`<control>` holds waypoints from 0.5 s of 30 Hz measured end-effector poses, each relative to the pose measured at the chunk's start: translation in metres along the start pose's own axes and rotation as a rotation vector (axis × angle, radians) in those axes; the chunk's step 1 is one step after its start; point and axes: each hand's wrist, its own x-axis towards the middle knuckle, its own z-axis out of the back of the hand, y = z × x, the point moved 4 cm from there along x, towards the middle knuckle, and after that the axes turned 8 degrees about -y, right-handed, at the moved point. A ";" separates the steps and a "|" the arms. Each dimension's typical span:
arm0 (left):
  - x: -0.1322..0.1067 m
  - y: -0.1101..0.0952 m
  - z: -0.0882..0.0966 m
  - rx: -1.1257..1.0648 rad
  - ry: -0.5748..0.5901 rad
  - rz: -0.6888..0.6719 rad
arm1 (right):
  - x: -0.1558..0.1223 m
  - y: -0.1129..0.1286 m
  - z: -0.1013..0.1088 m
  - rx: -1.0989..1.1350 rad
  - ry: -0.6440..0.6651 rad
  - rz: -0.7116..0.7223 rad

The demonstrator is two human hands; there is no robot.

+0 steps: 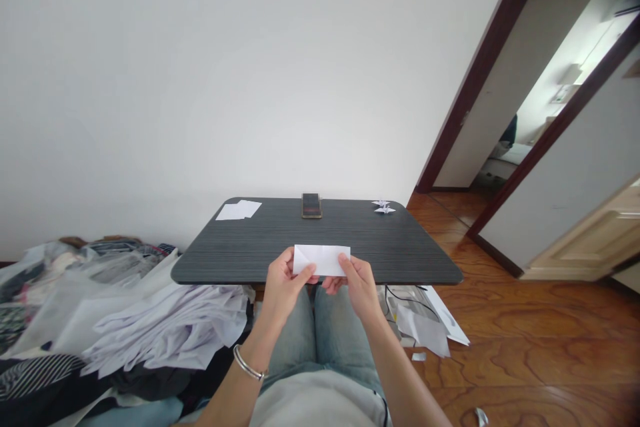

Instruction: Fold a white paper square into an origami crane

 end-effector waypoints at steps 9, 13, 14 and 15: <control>-0.001 -0.002 -0.001 0.012 -0.007 -0.017 | 0.000 0.000 0.001 0.016 0.002 0.008; 0.000 -0.002 -0.001 0.033 -0.009 -0.027 | 0.000 0.000 -0.001 -0.061 0.051 -0.021; 0.001 -0.002 -0.001 0.044 -0.004 -0.026 | -0.001 0.000 -0.002 -0.068 0.059 -0.028; 0.001 -0.001 0.000 0.059 0.005 -0.024 | -0.001 0.000 -0.002 -0.070 0.063 -0.033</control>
